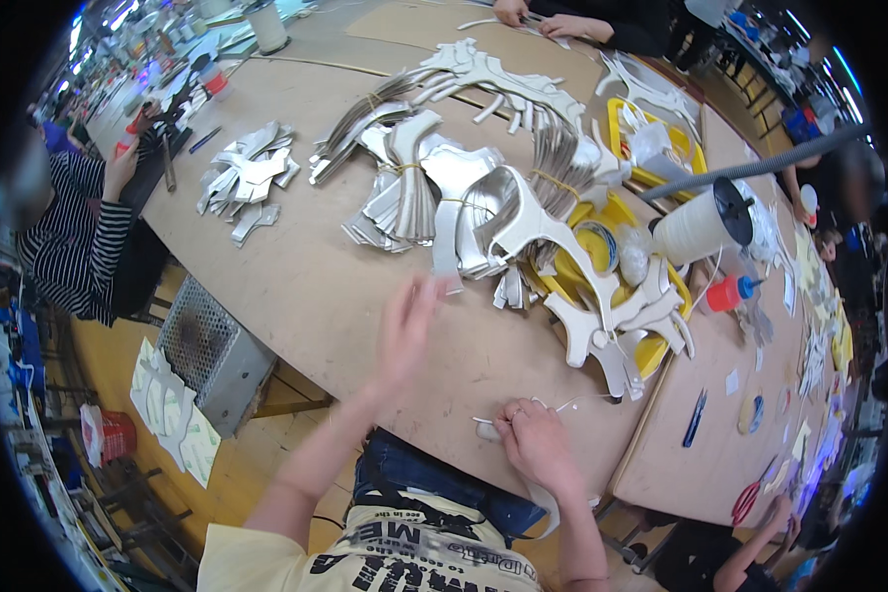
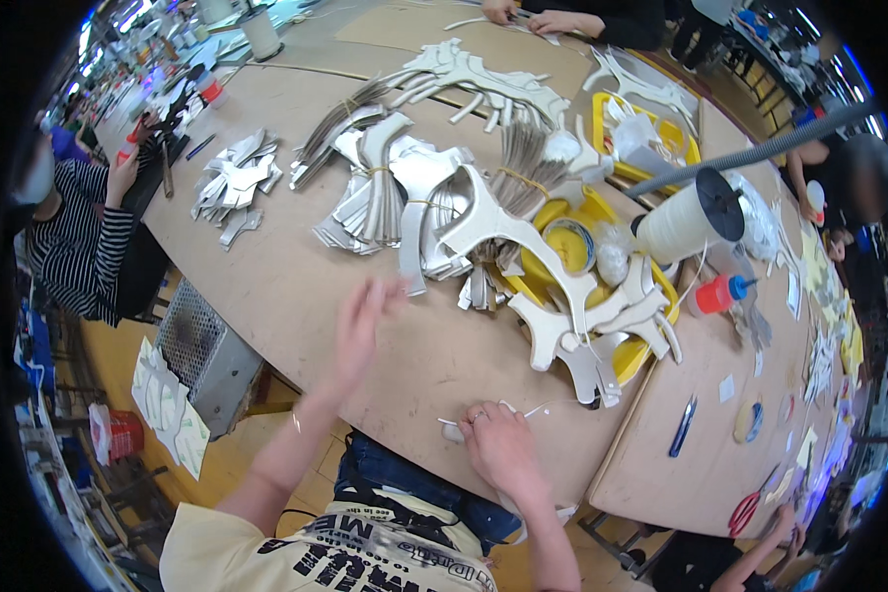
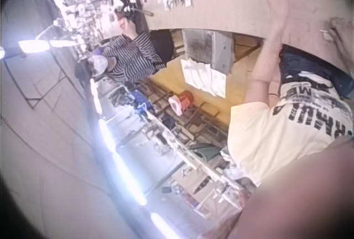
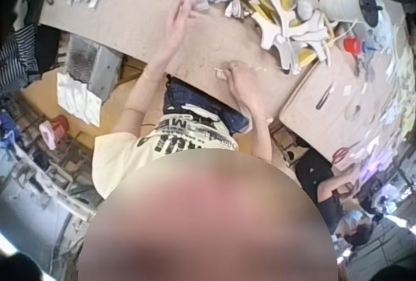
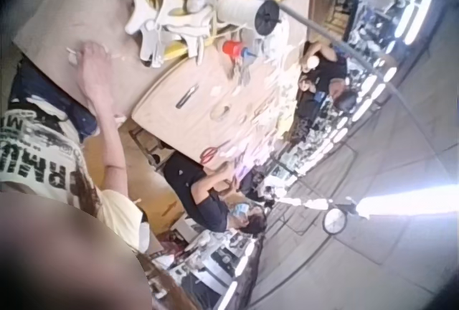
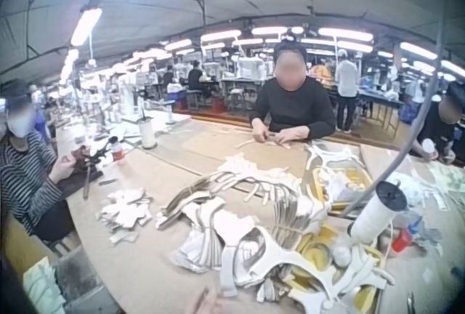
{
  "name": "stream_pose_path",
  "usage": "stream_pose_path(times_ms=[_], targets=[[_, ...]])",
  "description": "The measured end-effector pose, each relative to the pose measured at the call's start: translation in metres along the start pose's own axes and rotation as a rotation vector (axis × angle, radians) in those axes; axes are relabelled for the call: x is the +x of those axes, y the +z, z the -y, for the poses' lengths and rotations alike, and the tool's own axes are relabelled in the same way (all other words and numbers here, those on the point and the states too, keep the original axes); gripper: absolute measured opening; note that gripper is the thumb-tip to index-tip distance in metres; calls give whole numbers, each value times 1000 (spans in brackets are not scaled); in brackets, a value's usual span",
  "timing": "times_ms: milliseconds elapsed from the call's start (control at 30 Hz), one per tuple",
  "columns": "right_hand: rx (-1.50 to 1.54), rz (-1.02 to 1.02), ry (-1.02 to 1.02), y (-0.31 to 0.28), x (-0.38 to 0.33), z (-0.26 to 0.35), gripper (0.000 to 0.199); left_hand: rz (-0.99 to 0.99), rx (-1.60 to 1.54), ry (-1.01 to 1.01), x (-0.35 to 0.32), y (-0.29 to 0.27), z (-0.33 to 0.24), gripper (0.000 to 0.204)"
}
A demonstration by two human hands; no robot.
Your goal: The person assembles white plastic parts at a shared workbench, using a utility knife to trim excess material and a thin white cord to connect components. They handle multiple parts, cut and trim edges, and place finished pieces into a yellow tray.
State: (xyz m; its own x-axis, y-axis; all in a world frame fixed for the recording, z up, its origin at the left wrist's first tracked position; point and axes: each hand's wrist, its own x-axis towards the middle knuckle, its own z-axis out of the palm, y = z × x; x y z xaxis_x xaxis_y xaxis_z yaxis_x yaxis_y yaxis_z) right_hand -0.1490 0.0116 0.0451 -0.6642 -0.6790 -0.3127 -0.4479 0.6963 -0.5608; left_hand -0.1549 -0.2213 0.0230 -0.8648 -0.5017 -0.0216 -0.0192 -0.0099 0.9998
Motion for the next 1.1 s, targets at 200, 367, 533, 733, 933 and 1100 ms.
stream_pose_path(times_ms=[200, 367, 533, 733, 933, 1100], targets=[[1, -38, -13, 3, 0, -1, 18, 419, -322, -345, 157, 34, -42, 43], [27, -64, -15, 6, 0, -3, 18, 359, -171, -69, 160, 55, -49, 50], [37, -35, 3, 5, 1, -4, 20, 360, -169, 201, 151, 48, -33, 53], [27, -42, 7, 6, 1, -4, 20, 212, -188, -68, 142, 39, -39, 49], [108, -58, 11, 3, 1, -5, 17, -71, 49, 185, 43, 12, -12, 29], [40, -166, -24, -4, 4, -9, 12, 57, 699, 530, -83, -7, 12, 28]])
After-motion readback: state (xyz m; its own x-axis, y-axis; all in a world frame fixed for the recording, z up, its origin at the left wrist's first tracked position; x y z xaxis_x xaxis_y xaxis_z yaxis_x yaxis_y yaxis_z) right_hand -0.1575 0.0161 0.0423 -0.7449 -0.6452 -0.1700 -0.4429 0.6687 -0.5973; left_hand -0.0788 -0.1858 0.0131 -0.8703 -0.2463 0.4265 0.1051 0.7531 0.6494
